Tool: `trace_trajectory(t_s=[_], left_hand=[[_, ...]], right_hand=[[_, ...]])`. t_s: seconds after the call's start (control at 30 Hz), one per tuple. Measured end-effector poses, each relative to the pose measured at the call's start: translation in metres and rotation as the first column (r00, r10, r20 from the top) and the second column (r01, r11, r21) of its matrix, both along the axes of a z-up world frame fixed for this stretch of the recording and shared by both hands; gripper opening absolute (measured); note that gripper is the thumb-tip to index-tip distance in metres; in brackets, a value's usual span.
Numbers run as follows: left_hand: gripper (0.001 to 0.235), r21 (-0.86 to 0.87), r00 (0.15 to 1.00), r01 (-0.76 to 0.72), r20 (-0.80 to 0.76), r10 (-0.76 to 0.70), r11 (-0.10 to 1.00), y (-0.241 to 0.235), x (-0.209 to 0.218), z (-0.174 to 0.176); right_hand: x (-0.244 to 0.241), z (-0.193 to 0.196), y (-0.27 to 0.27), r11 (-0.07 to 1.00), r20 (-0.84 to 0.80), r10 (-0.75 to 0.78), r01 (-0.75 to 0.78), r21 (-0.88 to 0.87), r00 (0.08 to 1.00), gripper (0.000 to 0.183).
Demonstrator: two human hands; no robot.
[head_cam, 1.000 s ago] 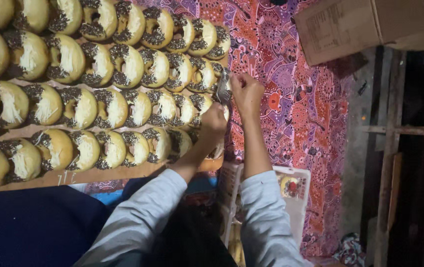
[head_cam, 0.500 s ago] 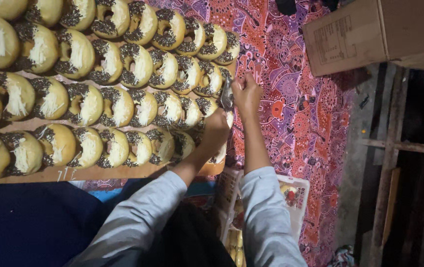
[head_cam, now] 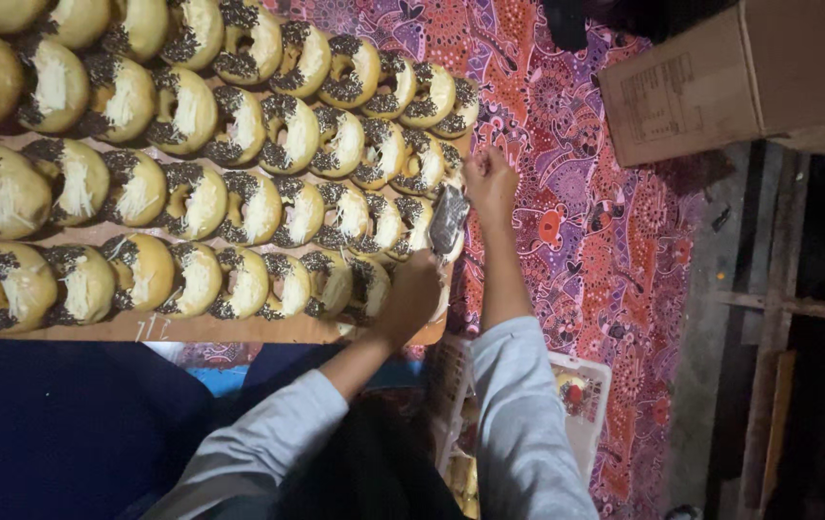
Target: The person sits on the floor and uses a handheld grater to grate a block of cheese over rows of ring-shaped pastries arranged on a wooden board. The person moves the grater and cheese across the pastries to distribute the shreds.
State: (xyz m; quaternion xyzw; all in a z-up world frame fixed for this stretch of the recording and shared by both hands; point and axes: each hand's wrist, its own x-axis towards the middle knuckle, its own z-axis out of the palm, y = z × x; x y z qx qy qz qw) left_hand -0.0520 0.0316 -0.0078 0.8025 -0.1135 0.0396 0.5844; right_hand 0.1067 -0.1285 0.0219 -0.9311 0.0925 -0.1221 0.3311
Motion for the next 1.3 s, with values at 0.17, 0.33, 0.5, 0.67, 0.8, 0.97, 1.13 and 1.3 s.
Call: trace_trajectory(t_s=[0.17,0.33,0.5,0.67,0.8,0.97,1.13,1.3], left_hand=[[0.013,-0.134,0.993,-0.078,-0.099,0.065,0.988,-0.003,0.007,-0.004],[0.011,-0.21,0.95,-0.188,0.21,0.232,0.959,-0.028,0.035,-0.015],[0.011,-0.112,0.927,-0.178,0.315,0.205,0.978,-0.041,0.042,-0.041],[0.006,-0.031,0.97,-0.147,0.192,0.15,0.989,-0.045,0.04,-0.044],[0.002,0.024,0.997,-0.029,0.073,0.027,0.999,-0.034,0.023,-0.028],[0.01,0.017,0.997,0.038,-0.064,-0.037,0.999,-0.004,-0.005,-0.003],[0.008,0.021,0.984,0.113,-0.141,-0.109,0.993,0.022,-0.024,0.003],[0.012,-0.008,0.998,0.066,-0.009,-0.066,0.998,0.016,-0.018,-0.008]], right_hand=[[-0.025,0.026,0.0,0.998,0.063,-0.02,0.016,0.065,0.998,0.011],[-0.051,0.028,0.021,1.0,-0.041,0.017,-0.018,-0.017,0.999,0.019],[-0.03,0.014,0.026,0.98,0.1,0.034,-0.014,-0.198,0.994,0.018],[-0.011,-0.002,0.018,0.984,0.035,0.025,-0.018,-0.179,0.999,0.013],[-0.003,-0.015,0.009,0.994,-0.116,-0.007,-0.005,-0.105,0.993,0.013],[0.002,-0.019,-0.009,0.999,-0.15,0.025,-0.022,0.024,0.988,0.014],[-0.014,-0.005,-0.022,0.969,-0.035,0.015,-0.006,0.248,0.999,0.027],[-0.031,0.021,-0.007,0.966,-0.107,-0.069,0.093,0.242,0.992,0.017]])
